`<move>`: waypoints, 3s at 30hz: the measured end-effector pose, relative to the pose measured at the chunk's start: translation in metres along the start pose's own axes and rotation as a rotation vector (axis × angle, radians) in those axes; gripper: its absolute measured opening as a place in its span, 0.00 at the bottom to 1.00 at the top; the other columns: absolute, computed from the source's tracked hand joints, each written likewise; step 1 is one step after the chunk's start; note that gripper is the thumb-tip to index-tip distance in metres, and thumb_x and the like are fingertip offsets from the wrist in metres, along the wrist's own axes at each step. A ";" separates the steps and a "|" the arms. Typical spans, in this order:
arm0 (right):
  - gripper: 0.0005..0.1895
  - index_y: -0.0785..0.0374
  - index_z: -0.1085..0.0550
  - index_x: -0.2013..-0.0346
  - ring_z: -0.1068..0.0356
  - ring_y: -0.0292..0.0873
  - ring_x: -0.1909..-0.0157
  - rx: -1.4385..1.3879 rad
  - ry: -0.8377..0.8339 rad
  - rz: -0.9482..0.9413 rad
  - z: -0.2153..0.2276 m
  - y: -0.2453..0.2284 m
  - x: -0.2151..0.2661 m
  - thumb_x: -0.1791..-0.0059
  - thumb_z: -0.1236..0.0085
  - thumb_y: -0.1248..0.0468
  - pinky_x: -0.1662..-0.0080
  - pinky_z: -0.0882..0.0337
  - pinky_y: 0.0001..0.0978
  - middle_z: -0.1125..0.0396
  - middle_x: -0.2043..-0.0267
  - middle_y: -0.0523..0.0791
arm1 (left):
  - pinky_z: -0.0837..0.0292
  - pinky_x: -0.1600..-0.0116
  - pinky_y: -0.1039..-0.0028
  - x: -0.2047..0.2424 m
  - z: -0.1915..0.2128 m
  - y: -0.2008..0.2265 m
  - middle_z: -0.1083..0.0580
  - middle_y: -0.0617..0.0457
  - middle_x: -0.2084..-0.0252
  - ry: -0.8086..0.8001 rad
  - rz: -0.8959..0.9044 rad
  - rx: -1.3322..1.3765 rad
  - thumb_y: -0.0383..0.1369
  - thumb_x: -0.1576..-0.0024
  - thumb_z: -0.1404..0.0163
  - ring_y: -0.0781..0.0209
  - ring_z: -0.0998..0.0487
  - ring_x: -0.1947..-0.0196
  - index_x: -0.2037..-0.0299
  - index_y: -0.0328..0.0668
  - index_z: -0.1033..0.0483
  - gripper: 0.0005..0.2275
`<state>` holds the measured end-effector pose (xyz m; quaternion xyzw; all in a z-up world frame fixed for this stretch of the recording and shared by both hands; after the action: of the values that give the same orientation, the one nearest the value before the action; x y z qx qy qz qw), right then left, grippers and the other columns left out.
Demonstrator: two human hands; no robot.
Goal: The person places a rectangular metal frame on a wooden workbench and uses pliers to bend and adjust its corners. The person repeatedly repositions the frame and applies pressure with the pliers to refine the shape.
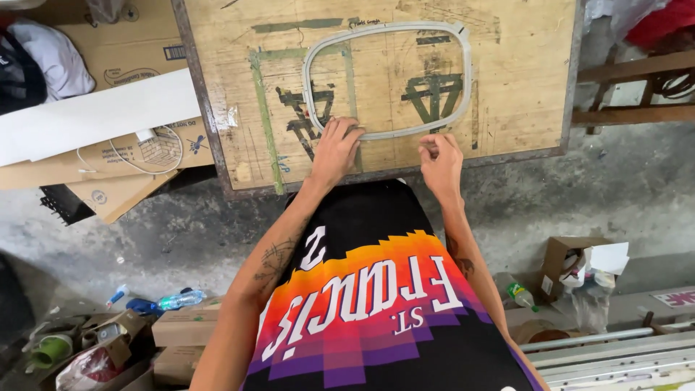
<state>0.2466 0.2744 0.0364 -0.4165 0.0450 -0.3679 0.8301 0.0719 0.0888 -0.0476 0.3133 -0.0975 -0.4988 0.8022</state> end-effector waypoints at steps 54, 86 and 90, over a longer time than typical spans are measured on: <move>0.06 0.67 0.29 0.58 0.41 0.41 0.73 0.056 0.071 0.797 -0.017 -0.087 -0.217 0.39 0.53 0.71 0.68 0.41 0.33 0.35 0.69 0.46 | 0.32 0.34 0.61 -0.172 0.018 -0.021 0.28 0.45 0.45 0.325 0.104 -0.011 0.24 0.46 0.39 0.50 0.28 0.44 0.43 0.36 0.30 0.21; 0.04 0.66 0.30 0.59 0.39 0.44 0.71 0.094 0.081 0.745 -0.036 -0.079 -0.239 0.41 0.53 0.71 0.69 0.41 0.35 0.34 0.67 0.46 | 0.32 0.50 0.63 -0.211 -0.006 -0.041 0.32 0.54 0.56 0.431 0.260 0.033 0.27 0.49 0.40 0.52 0.34 0.55 0.62 0.46 0.20 0.06; 0.05 0.65 0.29 0.60 0.36 0.44 0.70 0.093 0.093 0.755 -0.035 -0.083 -0.238 0.41 0.53 0.71 0.68 0.38 0.35 0.33 0.66 0.47 | 0.31 0.52 0.63 -0.211 -0.007 -0.041 0.32 0.54 0.57 0.437 0.263 0.027 0.27 0.48 0.40 0.54 0.34 0.56 0.62 0.45 0.19 0.06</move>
<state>0.0130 0.3738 0.0188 -0.3154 0.2160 -0.0565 0.9223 -0.0572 0.2612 -0.0451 0.4089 0.0318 -0.3092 0.8580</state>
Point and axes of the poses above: each hand's wrist, its own x-axis away from the middle knuckle, its own z-axis out of the back of the hand, y = z × x, the point moved 1 cm from there along -x, towards the middle knuckle
